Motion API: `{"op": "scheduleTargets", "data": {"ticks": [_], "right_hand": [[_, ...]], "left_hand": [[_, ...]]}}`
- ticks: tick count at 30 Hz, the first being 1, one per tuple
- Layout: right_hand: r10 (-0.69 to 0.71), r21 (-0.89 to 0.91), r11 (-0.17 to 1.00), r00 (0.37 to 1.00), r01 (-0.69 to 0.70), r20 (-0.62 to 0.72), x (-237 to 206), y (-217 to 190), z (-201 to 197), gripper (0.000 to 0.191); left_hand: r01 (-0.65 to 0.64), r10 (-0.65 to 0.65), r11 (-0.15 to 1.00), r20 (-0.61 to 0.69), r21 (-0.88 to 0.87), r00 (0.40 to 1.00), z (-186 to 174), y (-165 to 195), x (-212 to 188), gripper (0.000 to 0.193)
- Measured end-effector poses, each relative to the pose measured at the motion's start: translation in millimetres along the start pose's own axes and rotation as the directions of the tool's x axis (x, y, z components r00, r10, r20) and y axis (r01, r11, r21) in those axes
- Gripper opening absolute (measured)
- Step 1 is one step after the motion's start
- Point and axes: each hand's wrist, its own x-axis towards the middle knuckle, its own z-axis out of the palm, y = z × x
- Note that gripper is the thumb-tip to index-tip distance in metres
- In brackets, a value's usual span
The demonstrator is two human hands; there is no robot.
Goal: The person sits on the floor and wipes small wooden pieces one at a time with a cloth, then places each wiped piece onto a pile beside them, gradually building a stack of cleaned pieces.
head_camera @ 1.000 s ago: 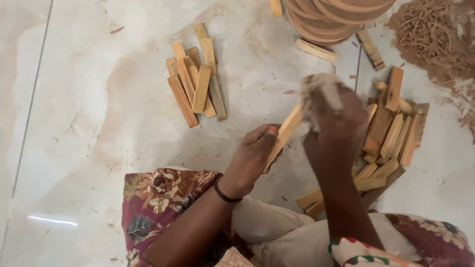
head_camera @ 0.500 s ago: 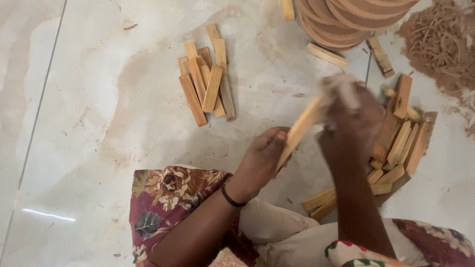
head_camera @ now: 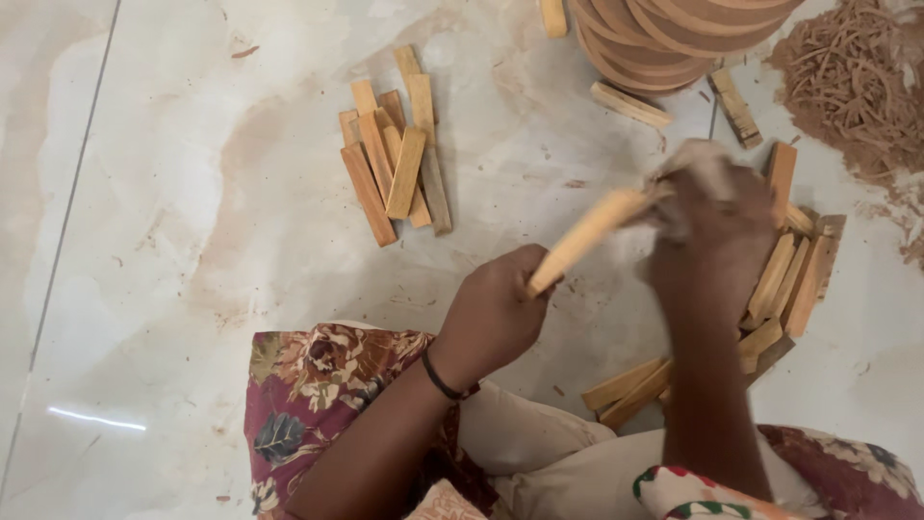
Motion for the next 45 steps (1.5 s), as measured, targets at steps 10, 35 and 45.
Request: {"op": "scheduleTargets", "data": {"ticks": [10,35,45], "right_hand": [[-0.542,0.08,0.834,0.838,0.545,-0.061,-43,-39,12,0.039],[-0.005,0.284,0.953,0.945,0.104,-0.328,-3,84,-22,0.042],[-0.278,-0.122,0.957,0.952,0.263,-0.13,-13,-1,10,0.041]], "left_hand": [[-0.123,0.207,0.946,-0.266,0.301,0.942,-15,-5,10,0.014],[0.458,-0.285,0.712,0.378,-0.532,0.881,-38,0,11,0.016],[0.388,-0.145,0.833,0.52,-0.395,0.842,-30,-20,7,0.023]]}}
